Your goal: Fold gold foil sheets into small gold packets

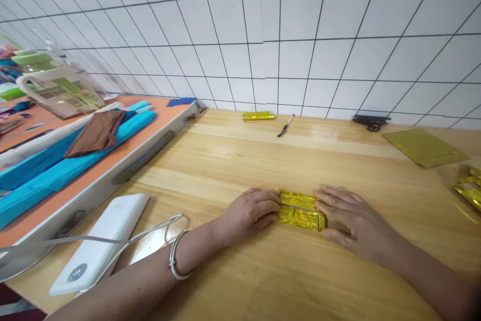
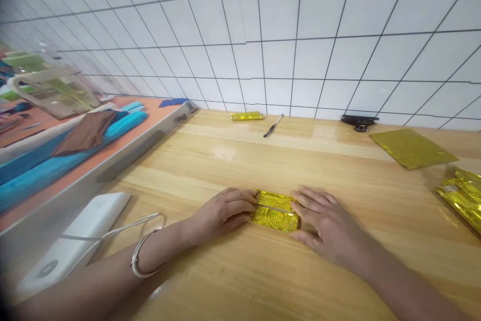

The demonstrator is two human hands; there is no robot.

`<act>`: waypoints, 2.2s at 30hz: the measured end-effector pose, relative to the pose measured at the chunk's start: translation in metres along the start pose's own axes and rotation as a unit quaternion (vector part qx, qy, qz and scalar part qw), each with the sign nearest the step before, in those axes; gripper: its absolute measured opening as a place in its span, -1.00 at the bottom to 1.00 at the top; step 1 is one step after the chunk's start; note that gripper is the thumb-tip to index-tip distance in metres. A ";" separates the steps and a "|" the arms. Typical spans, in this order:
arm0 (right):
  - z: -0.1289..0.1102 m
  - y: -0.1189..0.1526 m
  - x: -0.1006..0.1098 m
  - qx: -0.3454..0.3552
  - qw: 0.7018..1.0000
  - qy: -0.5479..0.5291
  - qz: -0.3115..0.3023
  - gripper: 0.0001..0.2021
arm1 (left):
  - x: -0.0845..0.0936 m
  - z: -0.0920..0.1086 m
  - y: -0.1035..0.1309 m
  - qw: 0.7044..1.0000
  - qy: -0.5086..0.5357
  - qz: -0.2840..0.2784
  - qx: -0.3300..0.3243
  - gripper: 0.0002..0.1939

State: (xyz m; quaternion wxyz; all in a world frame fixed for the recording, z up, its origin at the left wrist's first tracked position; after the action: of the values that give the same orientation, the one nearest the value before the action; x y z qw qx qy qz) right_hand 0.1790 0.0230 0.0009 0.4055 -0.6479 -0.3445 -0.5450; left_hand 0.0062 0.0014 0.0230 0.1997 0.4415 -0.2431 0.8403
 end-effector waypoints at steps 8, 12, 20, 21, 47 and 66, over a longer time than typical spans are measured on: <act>-0.001 -0.003 0.000 -0.001 0.999 0.038 -0.005 -0.43 | -0.005 -0.007 0.000 0.999 -0.023 -0.035 0.012 -0.79; 0.013 -0.011 0.002 0.000 0.999 0.037 -0.023 -0.47 | -0.005 -0.005 -0.001 0.997 -0.060 -0.050 0.017 -0.74; 0.009 -0.021 -0.002 -0.015 0.995 0.092 -0.040 -0.50 | -0.004 0.001 -0.006 0.996 -0.071 -0.056 0.000 -0.75; 0.006 -0.020 -0.004 -0.023 0.995 0.095 -0.037 -0.48 | -0.004 0.000 -0.006 0.996 -0.067 -0.052 0.002 -0.74; 0.002 -0.007 -0.014 -0.029 0.998 0.051 -0.024 -0.33 | -0.005 -0.011 0.001 0.997 -0.015 -0.026 0.069 -0.76; -0.002 0.003 0.020 0.045 0.993 -0.011 0.110 -0.66 | -0.002 -0.005 0.002 0.998 -0.039 -0.049 -0.001 -0.71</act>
State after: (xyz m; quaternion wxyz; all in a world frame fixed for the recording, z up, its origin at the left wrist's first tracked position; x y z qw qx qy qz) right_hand 0.1836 0.0199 0.0204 0.4883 -0.6687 -0.3000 -0.4738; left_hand 0.0032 0.0022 0.0183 0.2317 0.4849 -0.2299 0.8114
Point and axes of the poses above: each hand's wrist, its own y-axis away from the middle knuckle, its own x-axis out of the back of the hand, z = x × y, the point moved 9 cm from there along -y, towards the middle knuckle, and after that the axes turned 10 degrees about x, right-handed, at the moved point
